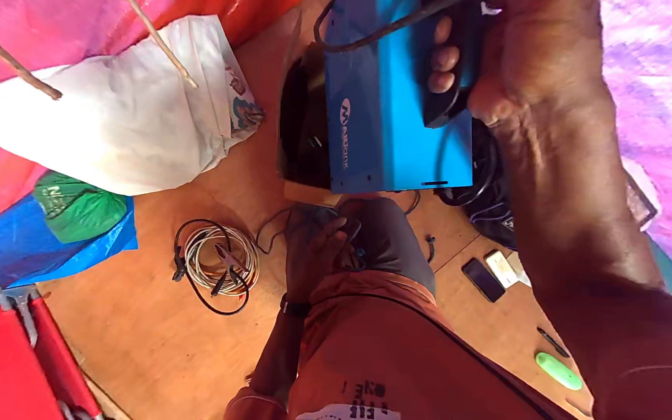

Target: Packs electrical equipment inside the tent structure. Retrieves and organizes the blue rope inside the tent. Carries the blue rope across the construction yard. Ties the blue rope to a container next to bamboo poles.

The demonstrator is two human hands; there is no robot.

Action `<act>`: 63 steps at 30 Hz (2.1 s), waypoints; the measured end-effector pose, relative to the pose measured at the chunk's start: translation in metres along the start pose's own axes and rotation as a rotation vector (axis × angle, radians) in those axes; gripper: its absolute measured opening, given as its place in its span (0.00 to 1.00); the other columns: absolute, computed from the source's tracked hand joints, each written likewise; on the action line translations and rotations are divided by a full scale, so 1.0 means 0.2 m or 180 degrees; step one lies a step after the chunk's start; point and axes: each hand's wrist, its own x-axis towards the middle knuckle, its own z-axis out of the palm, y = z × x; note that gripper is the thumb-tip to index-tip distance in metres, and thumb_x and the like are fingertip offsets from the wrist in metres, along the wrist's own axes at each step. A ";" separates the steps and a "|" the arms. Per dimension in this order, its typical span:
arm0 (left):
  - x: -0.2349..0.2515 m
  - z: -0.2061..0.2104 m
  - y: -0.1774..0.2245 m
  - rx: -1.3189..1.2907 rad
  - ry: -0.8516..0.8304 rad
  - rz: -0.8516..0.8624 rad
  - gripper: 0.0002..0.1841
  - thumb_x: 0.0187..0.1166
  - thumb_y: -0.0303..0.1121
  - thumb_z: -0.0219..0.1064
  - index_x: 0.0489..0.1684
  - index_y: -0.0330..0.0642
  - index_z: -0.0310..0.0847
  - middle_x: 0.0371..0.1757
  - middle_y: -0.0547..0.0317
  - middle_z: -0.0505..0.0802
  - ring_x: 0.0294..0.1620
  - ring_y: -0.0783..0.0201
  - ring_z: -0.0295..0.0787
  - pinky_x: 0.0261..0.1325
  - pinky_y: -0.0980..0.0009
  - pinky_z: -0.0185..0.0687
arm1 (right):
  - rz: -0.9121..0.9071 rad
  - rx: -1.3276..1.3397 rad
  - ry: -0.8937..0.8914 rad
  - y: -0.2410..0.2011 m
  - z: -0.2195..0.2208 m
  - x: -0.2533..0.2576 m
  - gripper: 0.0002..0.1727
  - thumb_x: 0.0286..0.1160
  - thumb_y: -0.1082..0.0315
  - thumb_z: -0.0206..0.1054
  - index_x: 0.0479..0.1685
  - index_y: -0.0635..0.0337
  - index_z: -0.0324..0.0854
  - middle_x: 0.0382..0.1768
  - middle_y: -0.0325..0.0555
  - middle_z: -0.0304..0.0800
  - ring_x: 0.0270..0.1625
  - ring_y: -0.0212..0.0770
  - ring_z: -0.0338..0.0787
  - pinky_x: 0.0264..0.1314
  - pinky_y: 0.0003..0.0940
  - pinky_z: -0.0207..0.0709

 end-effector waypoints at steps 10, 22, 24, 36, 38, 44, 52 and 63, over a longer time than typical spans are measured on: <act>0.12 -0.05 -0.02 -0.0325 0.0709 -0.0183 0.28 0.94 0.46 0.54 0.91 0.52 0.59 0.49 0.46 0.92 0.24 0.61 0.83 0.24 0.71 0.79 | 0.0247 0.0391 0.0130 0.17 0.24 0.21 0.13 0.90 0.62 0.54 0.45 0.64 0.78 0.29 0.51 0.83 0.18 0.42 0.82 0.16 0.36 0.83; 0.27 -0.03 0.01 -0.0570 0.1034 -0.0323 0.21 0.93 0.46 0.54 0.72 0.40 0.72 0.35 0.46 0.90 0.18 0.63 0.78 0.19 0.73 0.75 | 0.0240 0.0483 0.0340 0.37 0.35 0.40 0.17 0.93 0.57 0.52 0.50 0.61 0.79 0.27 0.49 0.81 0.16 0.42 0.81 0.15 0.38 0.83; 0.29 -0.03 0.02 -0.0563 0.1052 -0.0370 0.21 0.94 0.47 0.53 0.68 0.37 0.73 0.32 0.46 0.89 0.16 0.63 0.77 0.17 0.72 0.73 | 0.0222 0.0473 0.0327 0.40 0.35 0.42 0.19 0.94 0.56 0.50 0.50 0.61 0.80 0.27 0.48 0.81 0.16 0.42 0.80 0.15 0.37 0.82; 0.36 -0.09 0.01 -0.0503 0.1099 -0.0371 0.20 0.94 0.44 0.53 0.65 0.33 0.75 0.29 0.48 0.86 0.16 0.63 0.76 0.17 0.72 0.73 | 0.0096 0.0044 0.0394 0.87 0.31 0.46 0.19 0.94 0.53 0.52 0.48 0.58 0.83 0.22 0.42 0.80 0.15 0.38 0.78 0.15 0.35 0.80; 0.36 -0.09 0.00 -0.0474 0.1104 -0.0438 0.20 0.94 0.42 0.52 0.65 0.33 0.75 0.28 0.49 0.85 0.16 0.63 0.75 0.17 0.72 0.72 | 0.0143 0.0025 0.0490 0.94 0.29 0.45 0.19 0.94 0.53 0.53 0.49 0.58 0.83 0.23 0.42 0.81 0.15 0.38 0.78 0.15 0.35 0.80; 0.37 -0.11 -0.03 -0.0382 0.1088 -0.0523 0.19 0.95 0.42 0.50 0.61 0.32 0.76 0.29 0.51 0.86 0.18 0.63 0.78 0.18 0.71 0.76 | 0.0189 -0.0047 0.0669 1.09 0.24 0.45 0.18 0.93 0.55 0.52 0.45 0.58 0.82 0.22 0.42 0.81 0.15 0.37 0.79 0.16 0.34 0.80; 0.38 -0.17 -0.03 0.0022 0.1037 -0.0601 0.22 0.93 0.48 0.54 0.58 0.36 0.81 0.30 0.52 0.85 0.20 0.61 0.80 0.21 0.69 0.80 | 0.0483 0.0124 0.0801 1.17 0.18 0.55 0.14 0.90 0.57 0.55 0.44 0.57 0.78 0.24 0.44 0.82 0.16 0.39 0.81 0.16 0.35 0.81; 0.43 -0.14 -0.08 0.0106 0.1197 -0.0696 0.19 0.92 0.46 0.57 0.55 0.37 0.83 0.30 0.52 0.87 0.20 0.62 0.81 0.22 0.70 0.81 | 0.0358 0.0240 0.0862 1.16 0.21 0.62 0.14 0.90 0.58 0.54 0.39 0.56 0.75 0.17 0.41 0.74 0.11 0.38 0.75 0.10 0.32 0.74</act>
